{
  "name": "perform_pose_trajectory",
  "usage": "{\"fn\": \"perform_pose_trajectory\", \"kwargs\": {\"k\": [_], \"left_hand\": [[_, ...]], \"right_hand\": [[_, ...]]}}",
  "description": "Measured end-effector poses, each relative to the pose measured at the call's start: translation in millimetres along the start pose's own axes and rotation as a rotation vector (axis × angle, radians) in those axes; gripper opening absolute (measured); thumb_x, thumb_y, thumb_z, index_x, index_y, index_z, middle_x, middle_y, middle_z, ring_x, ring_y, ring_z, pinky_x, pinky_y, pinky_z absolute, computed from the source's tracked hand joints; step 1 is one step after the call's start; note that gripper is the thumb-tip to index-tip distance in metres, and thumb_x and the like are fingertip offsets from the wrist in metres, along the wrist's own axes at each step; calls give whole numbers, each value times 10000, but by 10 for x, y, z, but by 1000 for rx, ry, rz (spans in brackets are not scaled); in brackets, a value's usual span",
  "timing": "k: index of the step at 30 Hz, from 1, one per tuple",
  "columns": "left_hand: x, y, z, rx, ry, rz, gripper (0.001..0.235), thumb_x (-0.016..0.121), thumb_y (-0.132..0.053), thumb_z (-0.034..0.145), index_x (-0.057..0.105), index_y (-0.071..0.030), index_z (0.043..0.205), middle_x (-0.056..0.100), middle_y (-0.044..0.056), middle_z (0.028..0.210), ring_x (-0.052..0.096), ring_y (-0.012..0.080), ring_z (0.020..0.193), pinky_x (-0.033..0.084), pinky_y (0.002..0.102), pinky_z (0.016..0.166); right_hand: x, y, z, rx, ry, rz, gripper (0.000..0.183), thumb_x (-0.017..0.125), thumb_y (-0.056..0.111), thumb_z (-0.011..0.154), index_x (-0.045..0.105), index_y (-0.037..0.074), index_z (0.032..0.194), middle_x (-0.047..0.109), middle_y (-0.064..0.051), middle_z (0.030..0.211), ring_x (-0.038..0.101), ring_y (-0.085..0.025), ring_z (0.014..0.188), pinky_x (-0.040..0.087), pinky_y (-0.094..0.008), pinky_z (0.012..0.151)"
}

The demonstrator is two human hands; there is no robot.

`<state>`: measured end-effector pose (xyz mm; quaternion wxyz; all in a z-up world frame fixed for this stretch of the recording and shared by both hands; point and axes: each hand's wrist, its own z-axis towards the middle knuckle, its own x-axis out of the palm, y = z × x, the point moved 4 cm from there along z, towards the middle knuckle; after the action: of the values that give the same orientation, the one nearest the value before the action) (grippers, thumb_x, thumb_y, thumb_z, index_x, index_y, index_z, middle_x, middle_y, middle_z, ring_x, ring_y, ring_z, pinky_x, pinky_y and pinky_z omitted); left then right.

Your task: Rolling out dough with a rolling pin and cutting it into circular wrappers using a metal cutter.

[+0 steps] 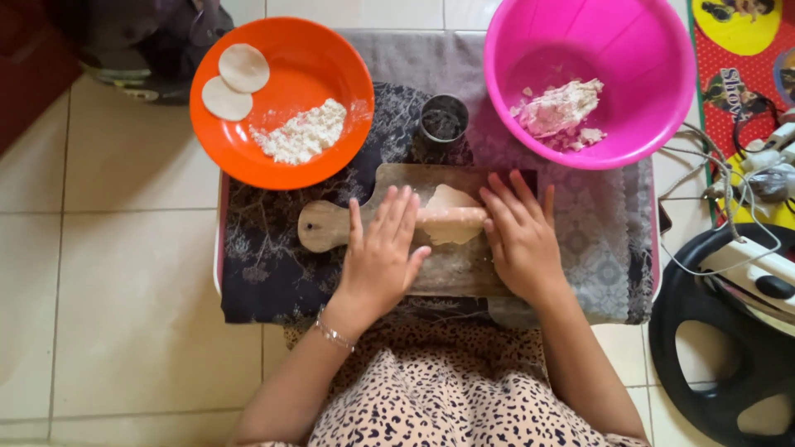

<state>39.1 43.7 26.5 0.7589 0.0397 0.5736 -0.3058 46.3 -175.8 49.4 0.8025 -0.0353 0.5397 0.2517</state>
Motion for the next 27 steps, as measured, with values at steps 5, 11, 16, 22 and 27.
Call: {"fn": "perform_pose_trajectory", "kwargs": {"k": [5, 11, 16, 22, 27], "left_hand": [[-243, -212, -205, 24, 15, 21, 773, 556, -480, 953, 346, -27, 1542, 350, 166, 1618, 288, 304, 1520, 111, 679, 1193], [-223, -305, -451, 2, 58, 118, 863, 543, -536, 937, 241, -45, 1579, 220, 133, 1678, 168, 251, 1565, 54, 637, 1224], [-101, -176, -276, -10, 80, 151, 905, 520, -571, 943, 179, -51, 1601, 176, 125, 1691, 120, 239, 1573, 23, 645, 1218], [-20, -74, -171, 5, 97, 235, 844, 389, -596, 997, 163, -54, 1602, 128, 136, 1696, 54, 244, 1573, -20, 638, 1221], [-162, -223, -445, 15, 130, 349, 855, 360, -602, 977, 115, -80, 1608, 90, 76, 1710, 72, 173, 1570, -36, 614, 1250]], "right_hand": [[-99, 163, -271, 62, 85, -13, 505, 485, 273, 1031, 462, 151, 1521, 436, -40, 1610, 283, -253, 1533, -14, -505, 1278], [-313, 390, -406, 99, 114, 31, 587, 509, 251, 987, 422, 91, 1545, 369, -54, 1654, 225, -247, 1573, 42, -503, 1283], [-160, 244, -260, 91, 133, -9, 583, 448, 305, 1028, 384, 103, 1571, 331, -51, 1671, 183, -250, 1580, 3, -524, 1276], [-124, 173, -134, 120, 134, 11, 566, 475, 337, 1024, 442, 92, 1533, 397, -67, 1635, 231, -264, 1565, 56, -564, 1254], [-160, 294, -469, 99, 181, -23, 578, 356, 342, 1059, 311, 116, 1589, 231, -38, 1700, 70, -204, 1582, -111, -475, 1281]]}}
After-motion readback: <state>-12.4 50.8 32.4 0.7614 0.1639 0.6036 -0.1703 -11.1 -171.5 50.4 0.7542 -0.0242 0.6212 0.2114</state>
